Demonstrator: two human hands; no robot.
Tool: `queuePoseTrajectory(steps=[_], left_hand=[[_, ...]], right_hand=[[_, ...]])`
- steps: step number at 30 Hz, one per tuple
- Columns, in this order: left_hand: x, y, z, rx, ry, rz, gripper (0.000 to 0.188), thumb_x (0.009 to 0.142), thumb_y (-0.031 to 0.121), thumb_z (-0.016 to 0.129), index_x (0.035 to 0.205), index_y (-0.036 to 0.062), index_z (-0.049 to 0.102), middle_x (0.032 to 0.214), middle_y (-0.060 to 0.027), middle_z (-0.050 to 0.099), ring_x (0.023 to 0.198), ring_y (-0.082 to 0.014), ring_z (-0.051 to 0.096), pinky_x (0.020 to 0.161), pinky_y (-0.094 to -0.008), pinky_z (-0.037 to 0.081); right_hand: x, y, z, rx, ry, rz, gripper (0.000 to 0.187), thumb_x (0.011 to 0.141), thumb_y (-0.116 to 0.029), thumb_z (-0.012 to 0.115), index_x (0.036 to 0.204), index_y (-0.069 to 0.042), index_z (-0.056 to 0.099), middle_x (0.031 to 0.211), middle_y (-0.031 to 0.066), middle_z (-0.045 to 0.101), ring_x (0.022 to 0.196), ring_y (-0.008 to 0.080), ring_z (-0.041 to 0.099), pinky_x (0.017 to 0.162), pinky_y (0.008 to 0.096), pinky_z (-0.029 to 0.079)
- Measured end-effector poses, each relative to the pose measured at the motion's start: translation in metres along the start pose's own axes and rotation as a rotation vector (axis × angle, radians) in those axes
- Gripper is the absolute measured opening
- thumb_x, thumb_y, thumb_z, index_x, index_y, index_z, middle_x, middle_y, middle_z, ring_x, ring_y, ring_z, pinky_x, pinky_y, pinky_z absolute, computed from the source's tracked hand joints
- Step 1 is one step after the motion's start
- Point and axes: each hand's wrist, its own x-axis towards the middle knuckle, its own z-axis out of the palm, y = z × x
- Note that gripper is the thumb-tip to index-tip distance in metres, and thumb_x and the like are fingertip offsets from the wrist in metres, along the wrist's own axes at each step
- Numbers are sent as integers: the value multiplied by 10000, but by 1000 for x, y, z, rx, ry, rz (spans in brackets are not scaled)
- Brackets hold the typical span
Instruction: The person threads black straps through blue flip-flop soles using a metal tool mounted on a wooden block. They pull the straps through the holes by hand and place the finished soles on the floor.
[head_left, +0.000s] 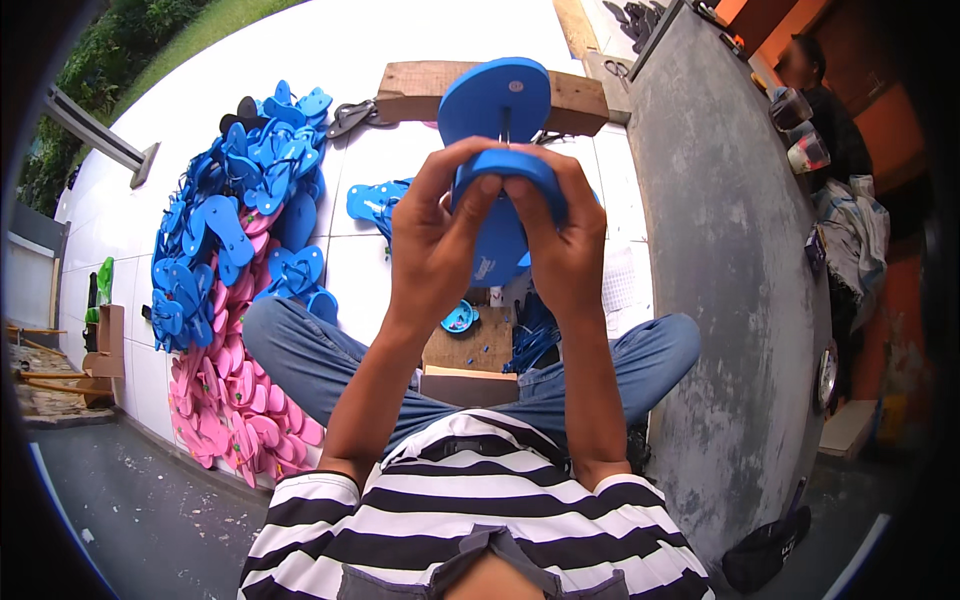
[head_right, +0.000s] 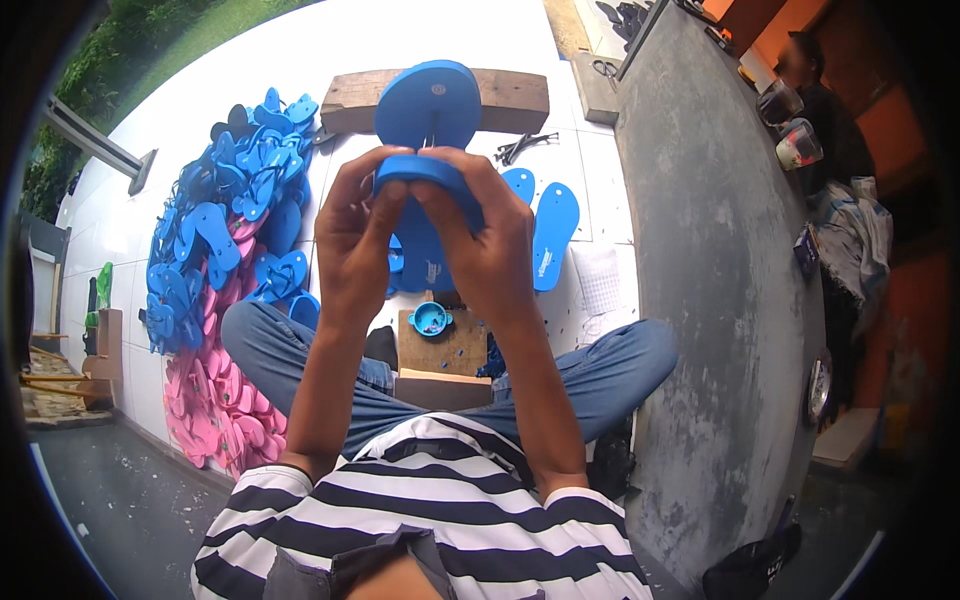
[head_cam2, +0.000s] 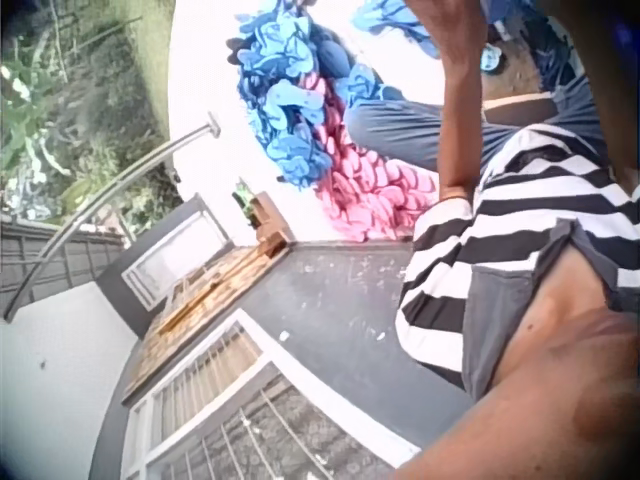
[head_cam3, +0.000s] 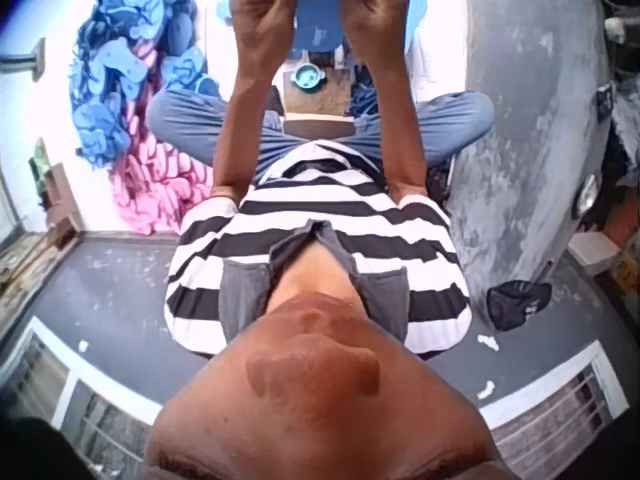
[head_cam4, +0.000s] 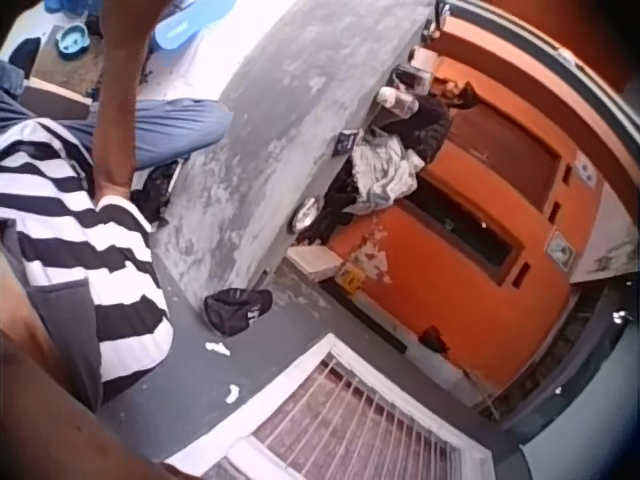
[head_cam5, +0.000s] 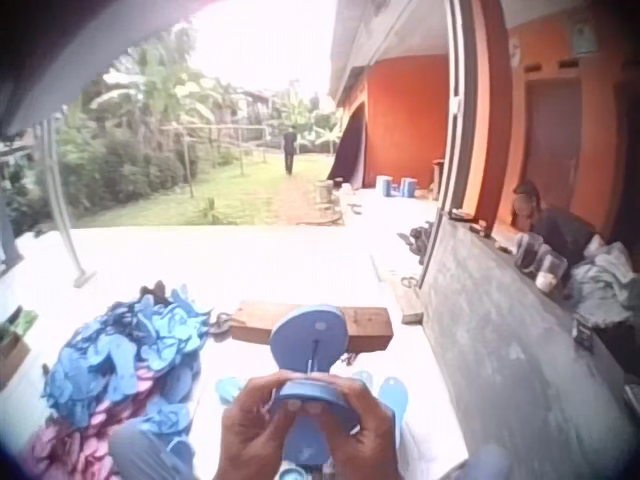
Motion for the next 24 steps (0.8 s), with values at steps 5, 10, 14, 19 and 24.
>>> queuePoseTrajectory(steps=[5, 10, 14, 19, 24], left_hand=[[-89, -15, -31, 233, 42, -201, 304, 840, 141, 771, 1093, 1, 677, 940, -93, 707, 904, -157, 653, 836, -317, 512], [-91, -27, -35, 448, 84, -225, 290, 855, 91, 758, 1119, 18, 661, 916, -120, 737, 818, -158, 716, 694, -257, 586], [-68, -20, -29, 428, 72, -164, 294, 851, 36, 747, 1120, -4, 636, 940, -136, 730, 851, -164, 710, 735, -259, 588], [-59, -24, -32, 359, -44, -153, 304, 814, 30, 767, 1095, 30, 649, 1003, -109, 711, 973, -200, 704, 832, -335, 596], [-51, -39, -46, 623, -107, 93, 338, 800, 28, 774, 1115, 37, 651, 1126, -150, 686, 1031, -254, 693, 874, -360, 585]], right_hand=[[-86, -7, -12, -162, -86, 93, 316, 903, -244, 704, 1089, 3, 635, 883, 144, 643, 791, 231, 649, 758, 332, 516], [-111, 3, -16, -465, -83, 136, 348, 881, -297, 719, 1044, -16, 596, 911, 140, 586, 855, 305, 603, 760, 386, 486], [-110, 10, 2, -696, -176, 37, 230, 887, -218, 692, 950, -27, 581, 807, 143, 599, 674, 333, 615, 619, 405, 493], [-108, 20, 11, -373, -145, 240, 216, 960, -240, 614, 954, -28, 571, 710, 101, 574, 548, 232, 589, 553, 338, 483], [-104, 41, 13, 643, -136, 711, 324, 1035, -354, 498, 978, -43, 566, 690, 38, 561, 580, 113, 571, 566, 261, 465]])
